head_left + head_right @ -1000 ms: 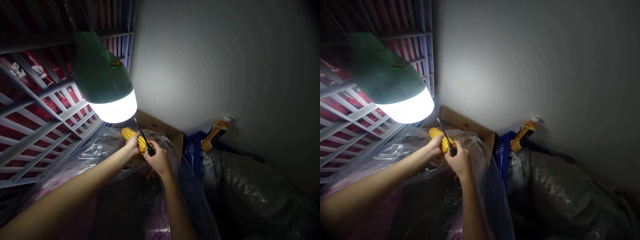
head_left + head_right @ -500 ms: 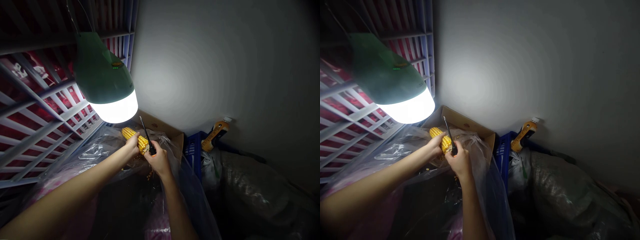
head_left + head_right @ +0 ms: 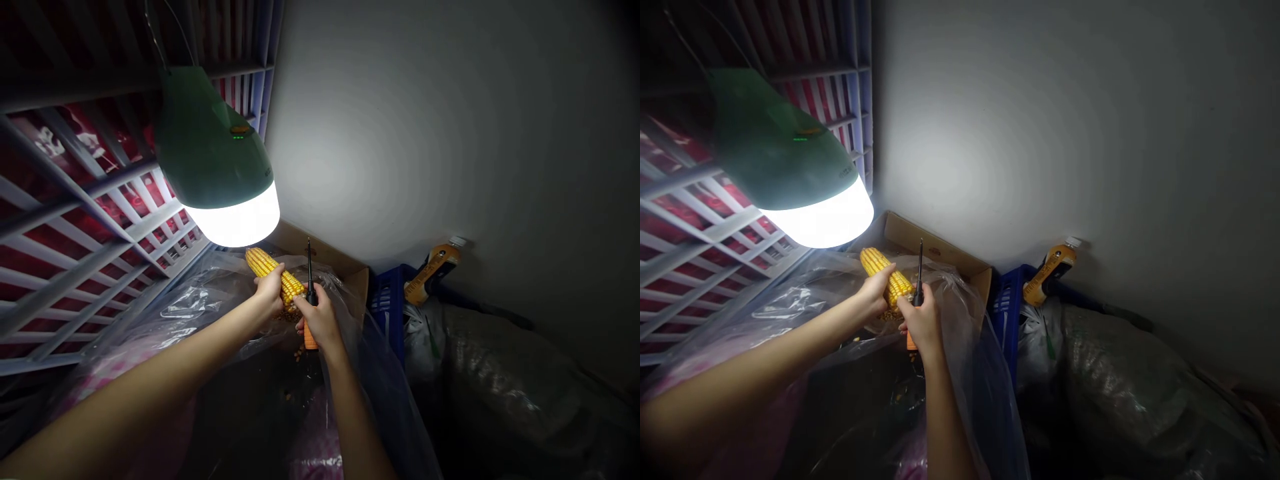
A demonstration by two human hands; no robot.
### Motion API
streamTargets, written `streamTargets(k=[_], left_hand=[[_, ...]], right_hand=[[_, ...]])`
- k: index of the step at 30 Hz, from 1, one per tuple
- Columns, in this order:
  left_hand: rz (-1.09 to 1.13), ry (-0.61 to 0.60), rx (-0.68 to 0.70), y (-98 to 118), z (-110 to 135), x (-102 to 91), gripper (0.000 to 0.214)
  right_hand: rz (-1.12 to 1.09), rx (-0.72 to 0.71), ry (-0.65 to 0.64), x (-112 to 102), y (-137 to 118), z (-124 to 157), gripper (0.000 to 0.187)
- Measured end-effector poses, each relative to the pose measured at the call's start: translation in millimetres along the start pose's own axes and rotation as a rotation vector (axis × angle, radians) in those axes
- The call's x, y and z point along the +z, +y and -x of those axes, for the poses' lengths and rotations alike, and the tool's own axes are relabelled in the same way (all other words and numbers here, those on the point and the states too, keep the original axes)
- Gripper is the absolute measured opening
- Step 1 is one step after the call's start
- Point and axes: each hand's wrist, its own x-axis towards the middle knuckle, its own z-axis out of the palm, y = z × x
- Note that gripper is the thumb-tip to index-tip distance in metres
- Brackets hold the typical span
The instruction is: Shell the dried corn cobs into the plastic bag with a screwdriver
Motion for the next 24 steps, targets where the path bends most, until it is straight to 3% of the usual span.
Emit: streamTargets(k=[15,24], left_hand=[[-0.155,0.074,0.199,2.3,10.0,3.3,0.041],[-0.048,-0.004,0.084,5.9,5.0,3.7,0.04]], right_hand=[[-0.485,0.169,0.028,14.3,-0.6,2.8,0.041],[-0.674,0.2,0.055,14.7,-0.6,3.8,0.028]])
